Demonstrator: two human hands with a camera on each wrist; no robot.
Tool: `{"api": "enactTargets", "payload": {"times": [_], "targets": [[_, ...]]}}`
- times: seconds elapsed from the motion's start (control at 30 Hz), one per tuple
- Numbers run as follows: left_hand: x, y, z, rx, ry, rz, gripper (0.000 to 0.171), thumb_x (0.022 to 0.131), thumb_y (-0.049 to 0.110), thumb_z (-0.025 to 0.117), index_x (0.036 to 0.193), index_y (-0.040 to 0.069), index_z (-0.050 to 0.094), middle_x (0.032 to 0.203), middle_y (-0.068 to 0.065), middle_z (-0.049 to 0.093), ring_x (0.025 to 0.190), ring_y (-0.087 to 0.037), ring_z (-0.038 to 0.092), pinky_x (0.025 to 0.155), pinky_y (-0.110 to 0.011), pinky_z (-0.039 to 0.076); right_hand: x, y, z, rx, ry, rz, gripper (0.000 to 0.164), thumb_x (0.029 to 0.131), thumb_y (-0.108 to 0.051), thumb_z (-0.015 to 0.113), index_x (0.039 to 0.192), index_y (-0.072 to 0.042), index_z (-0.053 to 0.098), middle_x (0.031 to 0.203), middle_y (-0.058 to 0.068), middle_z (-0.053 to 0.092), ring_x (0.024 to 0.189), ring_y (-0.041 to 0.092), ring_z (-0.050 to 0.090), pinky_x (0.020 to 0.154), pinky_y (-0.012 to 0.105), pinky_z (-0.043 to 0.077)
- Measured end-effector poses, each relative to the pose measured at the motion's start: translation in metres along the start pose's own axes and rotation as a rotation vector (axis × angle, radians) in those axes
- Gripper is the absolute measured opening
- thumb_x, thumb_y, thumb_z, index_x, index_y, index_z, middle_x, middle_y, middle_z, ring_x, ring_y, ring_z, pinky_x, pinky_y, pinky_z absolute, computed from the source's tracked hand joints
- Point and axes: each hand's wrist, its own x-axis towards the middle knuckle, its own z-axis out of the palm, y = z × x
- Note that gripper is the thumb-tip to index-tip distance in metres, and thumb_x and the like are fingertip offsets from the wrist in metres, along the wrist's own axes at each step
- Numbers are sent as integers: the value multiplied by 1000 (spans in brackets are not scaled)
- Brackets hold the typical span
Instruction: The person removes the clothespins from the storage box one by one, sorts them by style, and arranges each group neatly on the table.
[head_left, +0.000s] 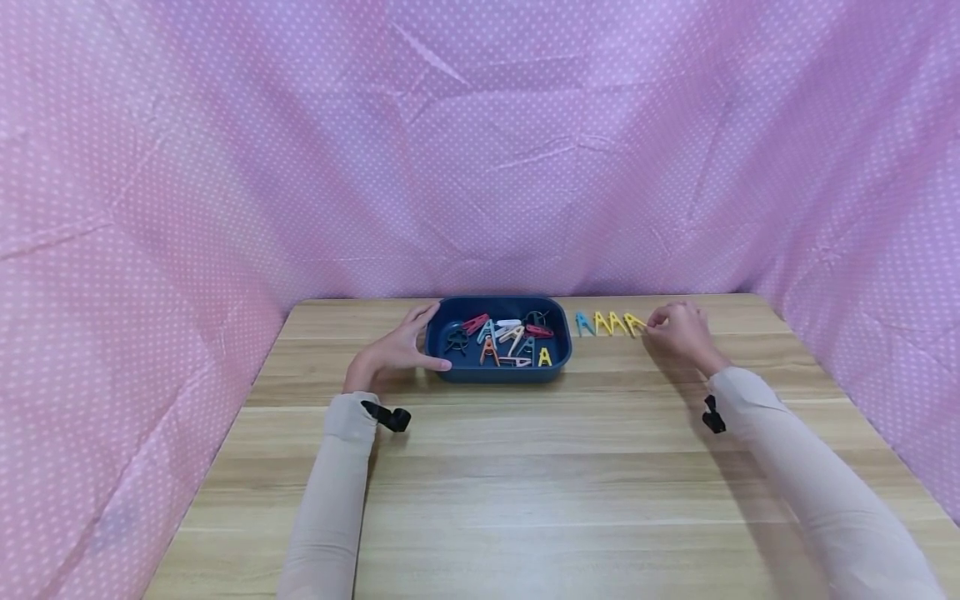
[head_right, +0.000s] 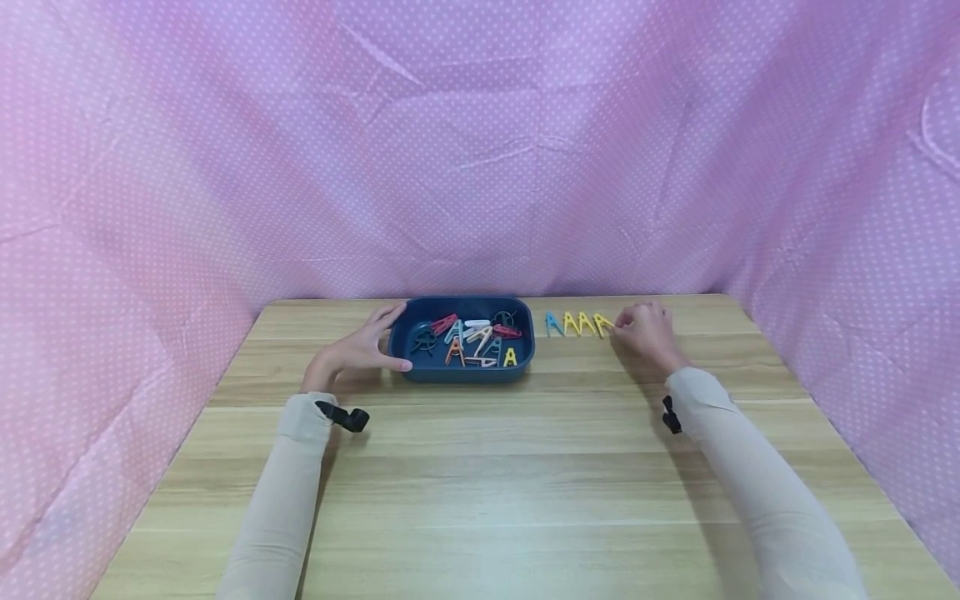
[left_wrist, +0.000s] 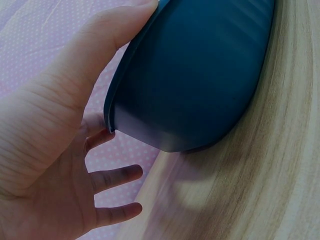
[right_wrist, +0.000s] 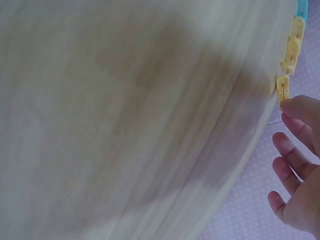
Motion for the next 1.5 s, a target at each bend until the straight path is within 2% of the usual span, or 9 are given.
{"api": "enactTargets", "payload": {"times": [0.3,0.57,0.87,1.13,1.33,1.5], "targets": [[0,-1,1,-7,4,2,123,78,48,87,166,21,5,172,-4,-2,158,-33,7,124,-63,18,0,6,5,-93,-31,-65,12,87,-13,74,83,-2,73,93,22,67,95,46,53,80,57,32],[0,-1,-1,15,4,12,123,78,49,86,166,20,4,172,-5,-2,158,-33,7,124,-63,18,1,7,9,-138,-56,-74,16,91,-16,72,86,-1,71,95,23,63,97,44,48,81,57,32],[-1,1,0,15,3,5,124,78,50,87,166,21,4,172,-4,-1,158,-32,7,125,-62,17,-1,2,10,-128,-62,-66,16,92,-14,69,88,1,71,92,22,62,93,42,46,78,54,30],[-2,0,0,10,5,-16,123,78,51,86,166,25,5,172,-3,-2,158,-32,7,124,-63,18,-2,1,12,-114,-60,-69,16,91,-16,71,84,-2,70,91,19,62,94,41,46,78,55,32],[-2,1,0,6,3,-14,124,78,50,86,166,23,4,172,-4,-2,158,-33,8,124,-64,18,-1,2,12,-111,-84,-52,17,92,-18,71,87,-2,70,92,18,61,95,39,44,78,52,30],[-2,1,0,12,2,-3,124,78,49,86,166,21,4,172,-5,-2,158,-34,8,123,-64,19,-2,2,12,-107,-72,-51,17,91,-19,72,88,-2,71,90,18,60,95,40,46,79,53,30]]}}
